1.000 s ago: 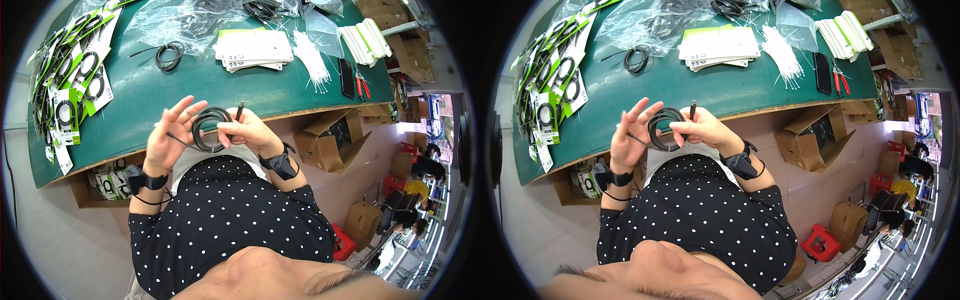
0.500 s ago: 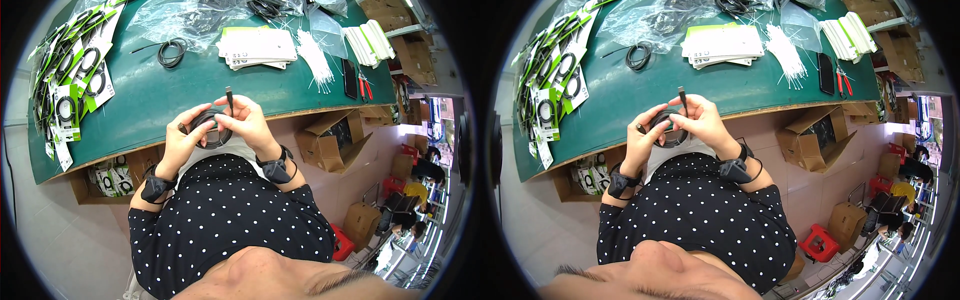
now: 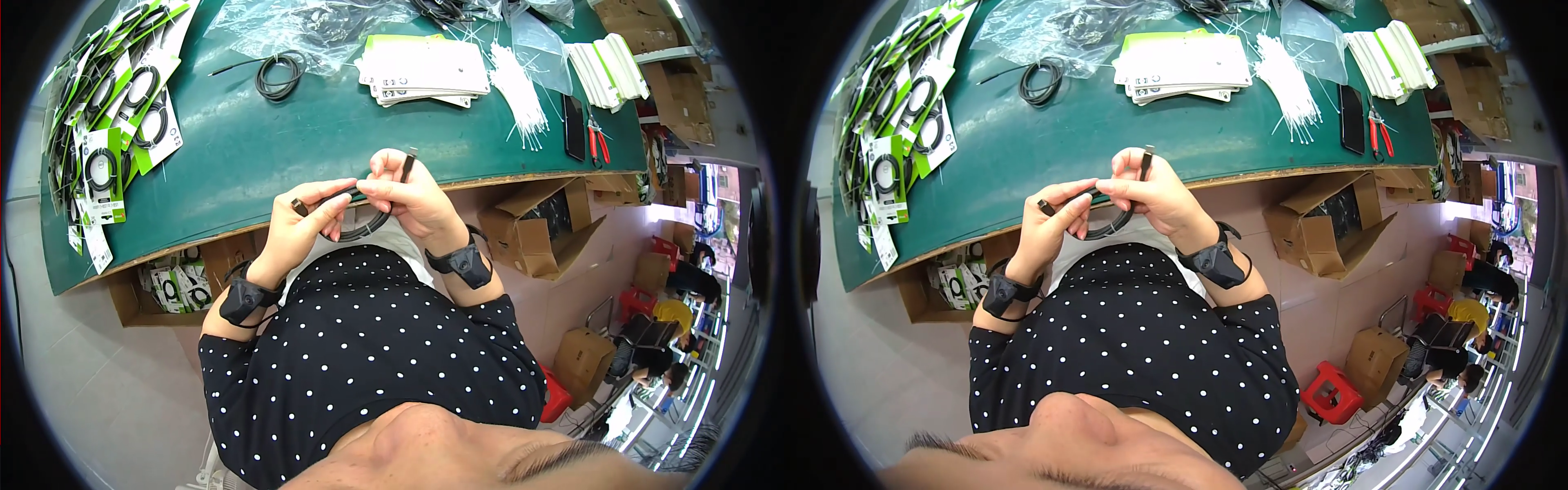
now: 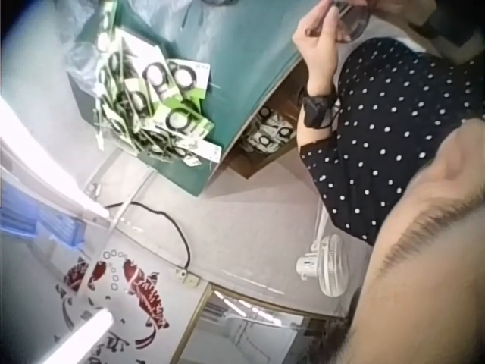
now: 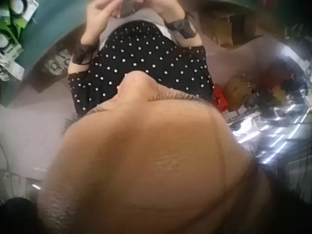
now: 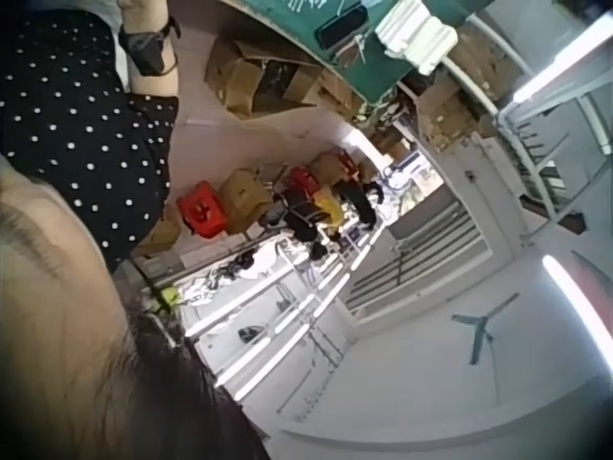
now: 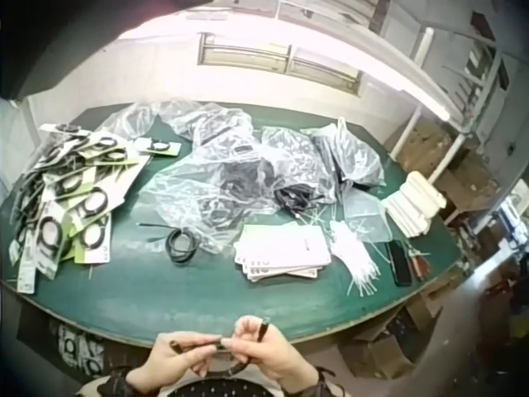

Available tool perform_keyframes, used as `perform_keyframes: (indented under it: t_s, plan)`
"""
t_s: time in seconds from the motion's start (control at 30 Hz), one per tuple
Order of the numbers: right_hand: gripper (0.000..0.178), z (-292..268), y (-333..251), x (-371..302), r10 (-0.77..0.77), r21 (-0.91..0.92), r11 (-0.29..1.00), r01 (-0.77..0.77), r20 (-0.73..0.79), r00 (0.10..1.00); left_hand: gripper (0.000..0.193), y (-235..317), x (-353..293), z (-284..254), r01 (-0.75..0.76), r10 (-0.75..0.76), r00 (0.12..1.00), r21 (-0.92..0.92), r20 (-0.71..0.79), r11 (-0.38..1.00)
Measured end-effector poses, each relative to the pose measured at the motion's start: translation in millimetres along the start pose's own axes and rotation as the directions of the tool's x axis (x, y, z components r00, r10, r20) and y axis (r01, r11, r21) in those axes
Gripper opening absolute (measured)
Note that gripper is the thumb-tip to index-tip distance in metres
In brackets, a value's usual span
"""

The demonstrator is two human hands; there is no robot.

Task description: The person picks up a cable and a cardboard backing, aligns them, and threads a zip tie through the holes to secure the cable. After tightening the tie by hand, they set the packaged cable aside and repeat the process with another cable.

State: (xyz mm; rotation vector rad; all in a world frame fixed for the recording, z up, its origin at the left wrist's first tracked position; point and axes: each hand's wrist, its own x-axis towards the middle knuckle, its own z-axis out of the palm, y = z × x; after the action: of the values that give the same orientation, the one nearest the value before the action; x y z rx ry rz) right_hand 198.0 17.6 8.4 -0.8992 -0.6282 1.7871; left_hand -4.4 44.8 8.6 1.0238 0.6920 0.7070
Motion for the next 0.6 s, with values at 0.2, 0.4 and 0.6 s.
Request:
perform_keyframes:
  t_s: [0.2,0.4,0.6]
  plan:
    - [0.012,13,-15,3,0.158,-0.116,0.98,-0.16,-0.025,0.987,0.028,-1,7,-7,0.103,-0.107,0.994,-0.238,-0.005,0.966]
    - [0.029,11,-4,7,0.2,-0.282,0.94,-0.191,0.002,0.98,0.031,-5,17,-6,0.113,-0.141,0.99,-0.526,-0.015,0.843]
    - [0.047,17,3,13,0.049,-0.198,0.98,-0.035,0.064,0.997,0.03,1,12,36,-0.184,-0.018,0.953,-0.623,-0.302,0.76]
